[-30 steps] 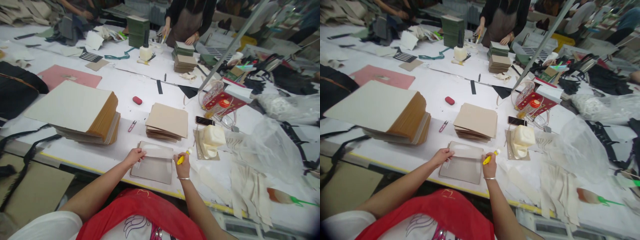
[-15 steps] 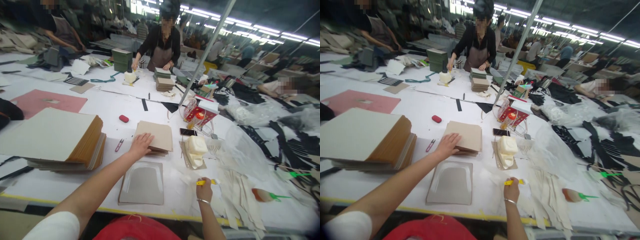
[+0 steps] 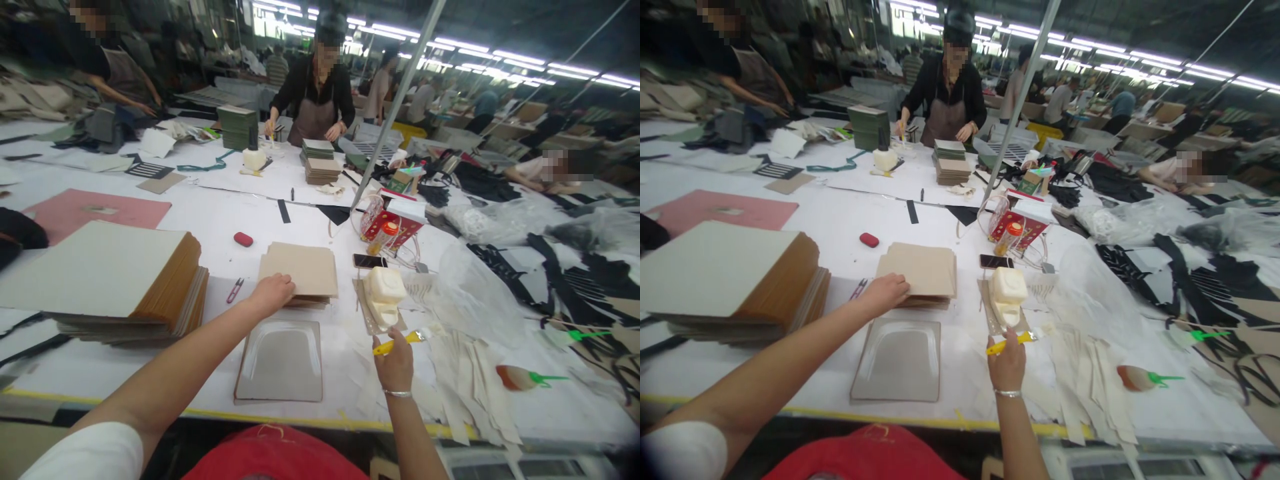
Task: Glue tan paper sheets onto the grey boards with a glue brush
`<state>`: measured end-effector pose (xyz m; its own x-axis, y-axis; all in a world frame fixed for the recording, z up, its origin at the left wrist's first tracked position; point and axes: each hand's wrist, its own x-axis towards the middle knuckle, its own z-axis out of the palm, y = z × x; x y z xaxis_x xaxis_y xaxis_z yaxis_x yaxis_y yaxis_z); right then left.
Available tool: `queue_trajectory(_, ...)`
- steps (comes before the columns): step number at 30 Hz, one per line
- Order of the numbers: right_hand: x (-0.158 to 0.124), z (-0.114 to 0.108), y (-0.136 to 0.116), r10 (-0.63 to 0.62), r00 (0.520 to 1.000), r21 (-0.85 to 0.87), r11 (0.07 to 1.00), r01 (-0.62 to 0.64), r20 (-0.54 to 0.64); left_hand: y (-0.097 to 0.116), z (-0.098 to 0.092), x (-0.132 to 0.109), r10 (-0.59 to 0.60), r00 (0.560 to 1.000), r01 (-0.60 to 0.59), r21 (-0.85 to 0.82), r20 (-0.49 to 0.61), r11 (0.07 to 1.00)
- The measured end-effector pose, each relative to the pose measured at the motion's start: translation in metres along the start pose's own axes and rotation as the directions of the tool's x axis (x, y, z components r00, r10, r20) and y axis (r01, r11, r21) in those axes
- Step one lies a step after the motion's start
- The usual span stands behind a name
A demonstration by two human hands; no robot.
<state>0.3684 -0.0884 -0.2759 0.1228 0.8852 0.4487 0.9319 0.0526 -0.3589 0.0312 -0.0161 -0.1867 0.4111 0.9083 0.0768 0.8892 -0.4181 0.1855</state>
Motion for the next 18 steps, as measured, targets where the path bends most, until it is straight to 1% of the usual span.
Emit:
queue_trajectory(1, 0.002, -0.003, -0.012, -0.011, 1.0, 0.059, 0.998, 0.012, -0.012, 0.0, -0.006, -0.005, -0.037, 0.995, 0.035, -0.028, -0.094, 0.999)
queue_trajectory(2, 0.003, -0.006, -0.026, -0.019, 1.0, 0.13, 0.991, 0.021, -0.016, 0.002, -0.011, -0.011, -0.108, 0.971, 0.093, -0.081, -0.211, 0.992)
queue_trajectory(3, 0.002, -0.008, -0.041, -0.02, 1.0, 0.211, 0.977, 0.021, -0.005, 0.004, -0.017, -0.018, -0.214, 0.921, 0.166, -0.169, -0.327, 0.972)
queue_trajectory(4, 0.0, -0.009, -0.056, -0.015, 0.999, 0.302, 0.953, 0.006, 0.028, 0.008, -0.021, -0.027, -0.342, 0.846, 0.235, -0.289, -0.409, 0.928)
queue_trajectory(5, -0.003, -0.009, -0.071, -0.007, 0.997, 0.4, 0.916, -0.027, 0.083, 0.013, -0.023, -0.035, -0.472, 0.764, 0.285, -0.426, -0.44, 0.859)
queue_trajectory(6, -0.006, -0.008, -0.086, 0.004, 0.988, 0.496, 0.865, -0.08, 0.151, 0.021, -0.023, -0.043, -0.585, 0.693, 0.307, -0.562, -0.42, 0.768)
queue_trajectory(7, -0.01, -0.005, -0.1, 0.018, 0.975, 0.581, 0.801, -0.147, 0.222, 0.031, -0.021, -0.051, -0.667, 0.651, 0.305, -0.681, -0.361, 0.665)
queue_trajectory(8, -0.013, -0.002, -0.113, 0.035, 0.959, 0.649, 0.728, -0.218, 0.283, 0.041, -0.015, -0.058, -0.718, 0.637, 0.288, -0.777, -0.281, 0.56)
queue_trajectory(9, -0.016, 0.001, -0.123, 0.056, 0.943, 0.699, 0.657, -0.281, 0.327, 0.053, -0.008, -0.065, -0.741, 0.643, 0.27, -0.848, -0.194, 0.456)
queue_trajectory(10, -0.019, 0.005, -0.13, 0.081, 0.933, 0.729, 0.602, -0.325, 0.349, 0.064, 0.002, -0.071, -0.745, 0.659, 0.258, -0.899, -0.105, 0.354)
queue_trajectory(11, -0.021, 0.008, -0.134, 0.107, 0.93, 0.741, 0.574, -0.347, 0.353, 0.073, 0.013, -0.077, -0.738, 0.675, 0.25, -0.936, -0.017, 0.25)
queue_trajectory(12, -0.023, 0.011, -0.135, 0.128, 0.931, 0.739, 0.575, -0.351, 0.342, 0.081, 0.024, -0.083, -0.724, 0.687, 0.239, -0.961, 0.065, 0.14)
queue_trajectory(13, -0.025, 0.013, -0.133, 0.138, 0.935, 0.724, 0.599, -0.342, 0.327, 0.085, 0.035, -0.089, -0.707, 0.694, 0.223, -0.974, 0.139, 0.028)
queue_trajectory(15, -0.029, 0.015, -0.122, 0.12, 0.944, 0.669, 0.679, -0.304, 0.307, 0.084, 0.054, -0.103, -0.683, 0.684, 0.177, -0.967, 0.255, -0.184)
queue_trajectory(16, -0.032, 0.016, -0.114, 0.101, 0.943, 0.633, 0.718, -0.29, 0.317, 0.079, 0.063, -0.111, -0.683, 0.669, 0.151, -0.953, 0.294, -0.262)
queue_trajectory(17, -0.036, 0.017, -0.105, 0.082, 0.935, 0.593, 0.753, -0.284, 0.344, 0.071, 0.071, -0.12, -0.689, 0.648, 0.14, -0.94, 0.325, -0.312)
queue_trajectory(18, -0.041, 0.018, -0.097, 0.063, 0.921, 0.55, 0.786, -0.283, 0.383, 0.062, 0.078, -0.129, -0.695, 0.626, 0.156, -0.93, 0.355, -0.334)
